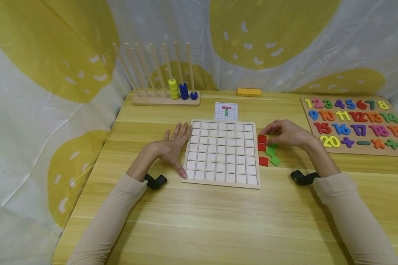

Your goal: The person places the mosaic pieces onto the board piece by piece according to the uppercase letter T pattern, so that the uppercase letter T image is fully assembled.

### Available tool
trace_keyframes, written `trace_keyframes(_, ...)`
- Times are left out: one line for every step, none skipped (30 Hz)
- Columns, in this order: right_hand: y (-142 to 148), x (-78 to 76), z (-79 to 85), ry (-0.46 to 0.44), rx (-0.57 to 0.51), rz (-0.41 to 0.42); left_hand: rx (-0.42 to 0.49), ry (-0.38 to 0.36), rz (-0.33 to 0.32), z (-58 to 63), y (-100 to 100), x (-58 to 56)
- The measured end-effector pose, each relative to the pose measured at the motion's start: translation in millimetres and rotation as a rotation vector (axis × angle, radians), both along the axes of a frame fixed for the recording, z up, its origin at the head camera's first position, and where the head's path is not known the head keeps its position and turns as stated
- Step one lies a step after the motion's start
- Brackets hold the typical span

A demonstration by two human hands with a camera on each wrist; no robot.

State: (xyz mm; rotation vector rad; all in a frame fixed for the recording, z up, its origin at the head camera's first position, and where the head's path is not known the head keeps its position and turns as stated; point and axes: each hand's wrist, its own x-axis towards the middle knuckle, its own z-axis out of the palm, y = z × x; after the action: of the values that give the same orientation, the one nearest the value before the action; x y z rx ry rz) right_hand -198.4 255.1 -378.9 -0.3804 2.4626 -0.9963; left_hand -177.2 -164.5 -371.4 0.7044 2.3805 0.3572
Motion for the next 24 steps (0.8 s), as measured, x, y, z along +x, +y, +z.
trace_keyframes(0.5,-0.5,0.0,0.0,0.003,0.002,0.0,0.001,0.0,0.0,0.1,0.0)
trace_keyframes(0.4,-0.7,0.1,-0.002,0.003,0.004,-0.003,0.002,0.0,0.3,0.3,0.3)
trace_keyframes(0.3,-1.1,0.2,-0.004,0.0,0.007,-0.007,0.002,0.0,0.5,0.5,0.6)
trace_keyframes(0.1,-1.7,0.3,-0.007,-0.001,0.01,-0.008,0.003,0.0,0.7,0.7,0.9)
trace_keyframes(-0.1,-2.4,0.5,-0.009,-0.002,0.013,-0.009,0.002,0.0,0.5,0.6,1.0)
trace_keyframes(-0.3,-3.2,0.7,-0.011,-0.001,0.016,-0.01,0.001,0.001,0.4,0.6,1.1)
trace_keyframes(-0.4,-4.4,0.7,-0.015,-0.003,0.021,-0.01,0.0,0.001,0.4,0.7,1.2)
trace_keyframes(-0.8,-5.3,1.3,-0.02,-0.005,0.025,-0.01,-0.002,0.002,0.3,0.6,1.3)
trace_keyframes(-0.7,-6.5,1.6,-0.023,-0.006,0.03,-0.01,-0.001,0.001,0.2,0.6,1.4)
trace_keyframes(-0.6,-7.7,2.1,-0.027,-0.006,0.034,-0.011,-0.001,0.001,0.3,0.6,1.4)
trace_keyframes(-0.6,-8.6,2.7,-0.028,-0.004,0.04,-0.011,0.0,0.001,0.3,0.5,1.4)
trace_keyframes(-0.3,-9.4,3.4,-0.031,-0.004,0.045,-0.011,0.002,0.0,0.3,0.5,1.3)
trace_keyframes(-0.1,-10.0,4.1,-0.033,-0.005,0.049,-0.012,0.004,0.0,0.4,0.5,1.3)
trace_keyframes(-0.1,-10.1,5.3,-0.038,-0.006,0.049,-0.012,0.005,-0.001,0.4,0.4,1.1)
trace_keyframes(0.1,-10.3,6.0,-0.044,-0.007,0.051,-0.012,0.007,-0.002,0.3,0.3,1.0)
trace_keyframes(0.4,-10.4,6.7,-0.051,-0.008,0.05,-0.012,0.008,-0.003,0.1,0.3,0.8)
trace_keyframes(0.6,-10.3,7.4,-0.057,-0.008,0.049,-0.012,0.009,-0.004,-0.1,0.2,0.5)
trace_keyframes(0.7,-10.5,7.7,-0.066,-0.009,0.045,-0.012,0.009,-0.006,-0.4,0.2,0.3)
trace_keyframes(0.7,-10.5,7.9,-0.072,-0.009,0.041,-0.012,0.009,-0.006,-0.7,0.1,0.2)
trace_keyframes(0.5,-10.6,7.8,-0.078,-0.008,0.036,-0.013,0.009,-0.006,-0.9,0.1,0.0)
trace_keyframes(0.0,-10.7,7.8,-0.08,-0.007,0.034,-0.015,0.01,-0.007,-1.0,0.1,0.0)
trace_keyframes(-0.6,-10.8,7.7,-0.081,-0.007,0.03,-0.017,0.011,-0.007,-1.1,0.0,0.0)
trace_keyframes(-0.9,-11.1,7.2,-0.082,-0.006,0.026,-0.018,0.01,-0.007,-1.1,0.0,0.1)
trace_keyframes(-1.4,-11.4,6.7,-0.082,-0.004,0.023,-0.019,0.01,-0.006,-1.1,-0.1,0.2)
